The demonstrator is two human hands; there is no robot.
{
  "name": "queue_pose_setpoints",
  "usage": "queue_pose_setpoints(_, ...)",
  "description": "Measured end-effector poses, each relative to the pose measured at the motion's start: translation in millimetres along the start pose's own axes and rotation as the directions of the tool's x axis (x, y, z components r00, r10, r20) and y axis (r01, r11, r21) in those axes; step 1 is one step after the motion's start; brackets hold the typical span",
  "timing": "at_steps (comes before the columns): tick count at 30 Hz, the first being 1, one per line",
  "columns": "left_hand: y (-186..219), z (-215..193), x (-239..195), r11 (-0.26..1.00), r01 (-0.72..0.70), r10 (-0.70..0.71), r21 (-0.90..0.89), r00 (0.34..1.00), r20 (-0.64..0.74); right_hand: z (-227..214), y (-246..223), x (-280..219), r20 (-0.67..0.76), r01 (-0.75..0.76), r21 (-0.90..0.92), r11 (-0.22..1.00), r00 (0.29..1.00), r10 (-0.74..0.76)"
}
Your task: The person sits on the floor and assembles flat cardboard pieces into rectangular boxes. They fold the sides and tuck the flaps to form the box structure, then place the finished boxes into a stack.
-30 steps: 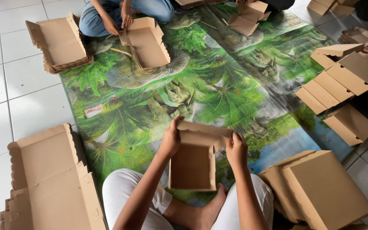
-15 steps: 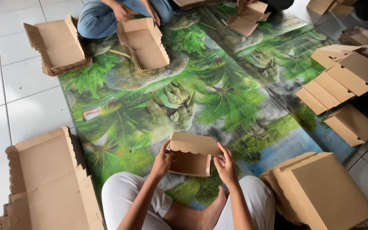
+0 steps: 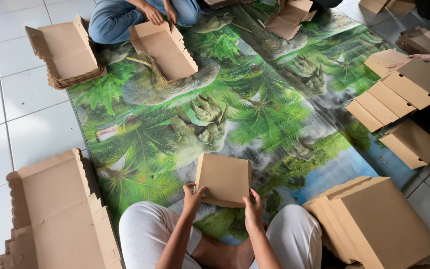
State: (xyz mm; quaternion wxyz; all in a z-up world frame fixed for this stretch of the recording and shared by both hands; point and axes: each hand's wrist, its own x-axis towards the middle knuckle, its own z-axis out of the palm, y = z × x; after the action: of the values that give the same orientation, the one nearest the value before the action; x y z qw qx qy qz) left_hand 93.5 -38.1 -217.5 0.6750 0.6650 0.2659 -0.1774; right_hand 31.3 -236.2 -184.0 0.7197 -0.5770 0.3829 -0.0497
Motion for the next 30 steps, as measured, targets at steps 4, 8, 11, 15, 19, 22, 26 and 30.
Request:
queue_pose_setpoints(4, -30.0, 4.1, 15.8, 0.991, -0.026, 0.017, -0.132, 0.998, -0.067, 3.5, 19.9, 11.8, -0.066, 0.031, -0.029, 0.999, 0.997, -0.032)
queue_pose_setpoints(8, -50.4, 4.3, 30.4, 0.954, -0.025, 0.005, -0.3, 0.998, -0.066, 5.9, 15.0, 7.0, -0.042, -0.102, 0.177, 0.979, 0.993, 0.111)
queue_pose_setpoints(11, -72.7, 6.2, 46.9, 0.889, -0.011, -0.01, -0.458, 0.999, -0.043, 6.5, 14.3, 9.5, -0.011, -0.154, 0.345, 0.926, 0.986, 0.168)
queue_pose_setpoints(15, -78.0, 7.7, 49.8, 0.859, -0.02, -0.005, -0.512, 0.999, -0.047, -4.6, 44.1, 44.3, 0.06, -0.205, 0.4, 0.893, 0.978, 0.198)
queue_pose_setpoints(19, -74.9, 8.1, 45.4, 0.934, -0.084, 0.072, -0.346, 0.996, -0.048, -6.1, 44.1, 46.8, 0.094, -0.286, 0.227, 0.931, 0.958, 0.271)
queue_pose_setpoints(22, -52.5, 13.3, 32.6, 0.986, -0.091, 0.107, 0.138, 0.988, -0.112, -11.3, 73.8, 74.3, 0.035, -0.106, -0.27, 0.957, 0.992, 0.119)
queue_pose_setpoints(26, -26.1, 25.7, 30.7, 0.67, -0.08, 0.249, 0.738, 0.961, -0.122, -6.1, 83.4, 92.5, -0.011, 0.127, -0.816, 0.565, 0.972, -0.235)
queue_pose_setpoints(30, -9.9, 43.4, 81.2, 0.564, -0.115, 0.366, 0.818, 0.922, -0.123, 14.4, 75.8, 144.5, 0.017, 0.131, -0.833, 0.538, 0.977, -0.213)
